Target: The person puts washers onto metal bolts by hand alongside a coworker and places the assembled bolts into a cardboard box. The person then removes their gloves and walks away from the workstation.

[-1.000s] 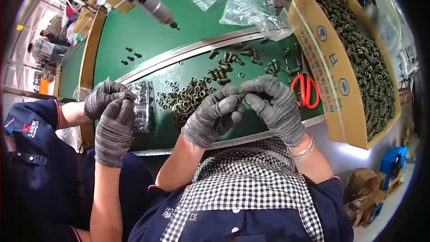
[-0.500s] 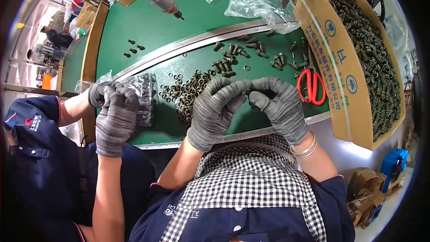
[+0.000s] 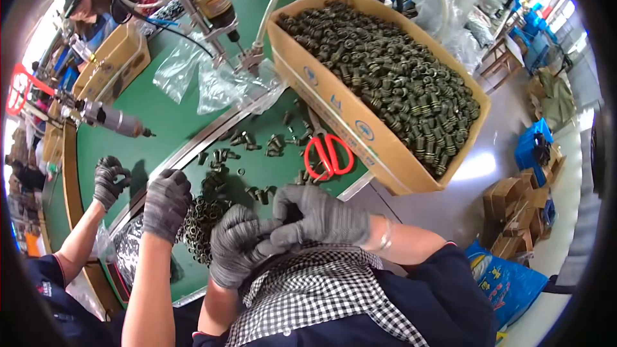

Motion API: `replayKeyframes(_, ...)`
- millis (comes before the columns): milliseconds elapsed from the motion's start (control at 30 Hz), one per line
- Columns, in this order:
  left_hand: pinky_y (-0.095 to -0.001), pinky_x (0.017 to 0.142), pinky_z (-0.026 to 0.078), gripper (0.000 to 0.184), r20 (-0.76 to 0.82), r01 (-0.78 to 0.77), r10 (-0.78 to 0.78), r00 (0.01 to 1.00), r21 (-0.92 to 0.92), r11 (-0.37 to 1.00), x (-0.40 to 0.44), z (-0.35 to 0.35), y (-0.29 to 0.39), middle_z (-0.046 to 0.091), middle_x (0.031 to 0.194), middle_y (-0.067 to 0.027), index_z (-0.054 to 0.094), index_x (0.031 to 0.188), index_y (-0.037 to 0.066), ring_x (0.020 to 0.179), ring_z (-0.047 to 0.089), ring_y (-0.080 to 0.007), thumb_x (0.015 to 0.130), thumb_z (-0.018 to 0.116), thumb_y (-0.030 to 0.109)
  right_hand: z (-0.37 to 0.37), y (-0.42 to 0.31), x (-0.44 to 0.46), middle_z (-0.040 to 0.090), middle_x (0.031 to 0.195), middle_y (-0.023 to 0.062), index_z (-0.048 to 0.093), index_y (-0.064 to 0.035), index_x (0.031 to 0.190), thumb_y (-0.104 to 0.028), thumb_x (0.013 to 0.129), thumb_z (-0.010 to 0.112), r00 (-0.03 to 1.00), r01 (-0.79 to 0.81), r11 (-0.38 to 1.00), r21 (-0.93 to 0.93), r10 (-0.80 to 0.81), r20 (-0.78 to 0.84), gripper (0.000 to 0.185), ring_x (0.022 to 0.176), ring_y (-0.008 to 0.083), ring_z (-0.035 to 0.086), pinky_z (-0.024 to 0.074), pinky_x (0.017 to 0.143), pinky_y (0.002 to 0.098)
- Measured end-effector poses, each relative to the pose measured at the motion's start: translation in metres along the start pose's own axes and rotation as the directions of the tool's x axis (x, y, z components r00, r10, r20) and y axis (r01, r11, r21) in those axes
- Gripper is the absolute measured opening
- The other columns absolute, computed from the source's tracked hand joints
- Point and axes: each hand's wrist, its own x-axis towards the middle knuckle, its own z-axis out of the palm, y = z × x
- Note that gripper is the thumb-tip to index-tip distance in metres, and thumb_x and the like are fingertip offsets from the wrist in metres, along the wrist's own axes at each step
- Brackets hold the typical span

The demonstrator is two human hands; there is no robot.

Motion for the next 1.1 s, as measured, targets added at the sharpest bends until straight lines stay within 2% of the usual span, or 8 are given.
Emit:
replayKeyframes(133,-0.0256,0.063,0.044,0.065,-0.164,0.036,-0.103,0.981,-0.372,0.928,-0.005,0.015,0.006,0.057,0.081,0.0,0.061,0.122,0.009,0.07,0.054,-0.0115,0.069,0.085,0.038,-0.027,-0.051,-0.051,0.066,0.09,0.0027,0.064,-0.0063,0.113,-0.014,0.082,0.075,0.977,0.136,0.985,0.104,-0.116,-0.177,0.034,0.083,0.0098,0.061,0.0509,0.075,0.0282)
replayKeyframes(167,-0.0249,0.065,0.045,0.065,-0.153,0.064,-0.135,0.979,-0.398,0.915,-0.007,0.011,0.002,0.058,0.083,0.0008,0.059,0.126,0.009,0.071,0.054,-0.0104,0.073,0.084,0.036,-0.041,-0.073,-0.059,0.066,0.089,0.0041,0.066,-0.0089,0.112,-0.012,0.082,0.073,0.876,0.225,0.947,-0.229,-0.3,-0.377,0.03,0.08,0.0112,0.063,0.0519,0.072,0.0293)
replayKeyframes(267,-0.0262,0.066,0.047,0.044,-0.197,0.08,-0.088,0.977,-0.048,0.996,0.0,0.013,-0.003,0.06,0.084,-0.003,0.062,0.119,0.007,0.071,0.056,-0.0121,0.08,0.079,0.019,-0.105,-0.109,-0.057,0.066,0.089,0.0048,0.064,-0.0005,0.104,-0.009,0.089,0.065,0.644,-0.13,0.675,-0.726,-0.5,-0.58,0.017,0.078,0.0093,0.062,0.0502,0.069,0.0233)
replayKeyframes(500,-0.0431,0.072,0.05,0.02,-0.26,0.212,-0.067,0.963,0.583,0.784,-0.018,0.001,-0.027,0.061,0.09,-0.0152,0.065,0.102,0.007,0.081,0.06,-0.0348,0.082,0.069,0.011,-0.203,-0.075,-0.043,0.063,0.107,0.0119,0.064,-0.0022,0.108,-0.017,0.088,0.064,0.839,-0.259,0.297,-0.919,-0.402,-0.367,0.025,0.101,0.0198,0.061,0.0482,0.09,0.033)
replayKeyframes(567,-0.0411,0.076,0.051,0.02,-0.244,0.402,-0.32,0.915,0.522,0.752,-0.03,0.001,-0.036,0.061,0.092,-0.0159,0.066,0.102,0.007,0.084,0.06,-0.0352,0.082,0.069,0.014,-0.203,-0.074,-0.046,0.062,0.119,0.0075,0.063,-0.0043,0.115,-0.019,0.091,0.061,0.793,-0.365,-0.054,-0.93,-0.541,-0.28,0.028,0.11,0.0217,0.059,0.0441,0.096,0.0351)
replayKeyframes(667,-0.0413,0.079,0.051,0.024,-0.236,0.402,-0.326,0.916,0.566,0.72,-0.032,0.004,-0.038,0.062,0.097,-0.0146,0.068,0.103,0.008,0.09,0.061,-0.0333,0.082,0.072,0.019,-0.105,-0.092,-0.044,0.064,0.109,0.0094,0.062,0.0013,0.112,-0.009,0.088,0.062,0.681,-0.115,0.203,-0.972,-0.697,-0.227,0.026,0.098,0.0167,0.061,0.0489,0.085,0.0315)
replayKeyframes(800,-0.0426,0.081,0.05,0.033,-0.179,0.341,-0.3,0.937,0.662,0.668,-0.019,0.016,-0.037,0.062,0.1,-0.013,0.067,0.108,0.01,0.096,0.06,-0.0323,0.079,0.074,0.025,-0.009,-0.039,-0.01,0.064,0.101,0.0083,0.066,-0.0047,0.101,-0.011,0.081,0.069,0.933,0.095,0.522,-0.848,-0.343,-0.107,0.021,0.093,0.0249,0.063,0.0509,0.081,0.0364)
replayKeyframes(1100,-0.0433,0.083,0.05,0.032,-0.172,0.453,-0.47,0.866,0.668,0.591,-0.041,-0.009,-0.032,0.061,0.1,-0.0138,0.069,0.106,0.012,0.096,0.06,-0.0334,0.076,0.074,0.021,0.023,0.041,0.084,0.061,0.099,0.0119,0.063,-0.0082,0.098,-0.011,0.081,0.061,0.969,0.248,0.281,-0.927,-0.052,0.243,0.017,0.096,0.0294,0.061,0.0517,0.083,0.0408)
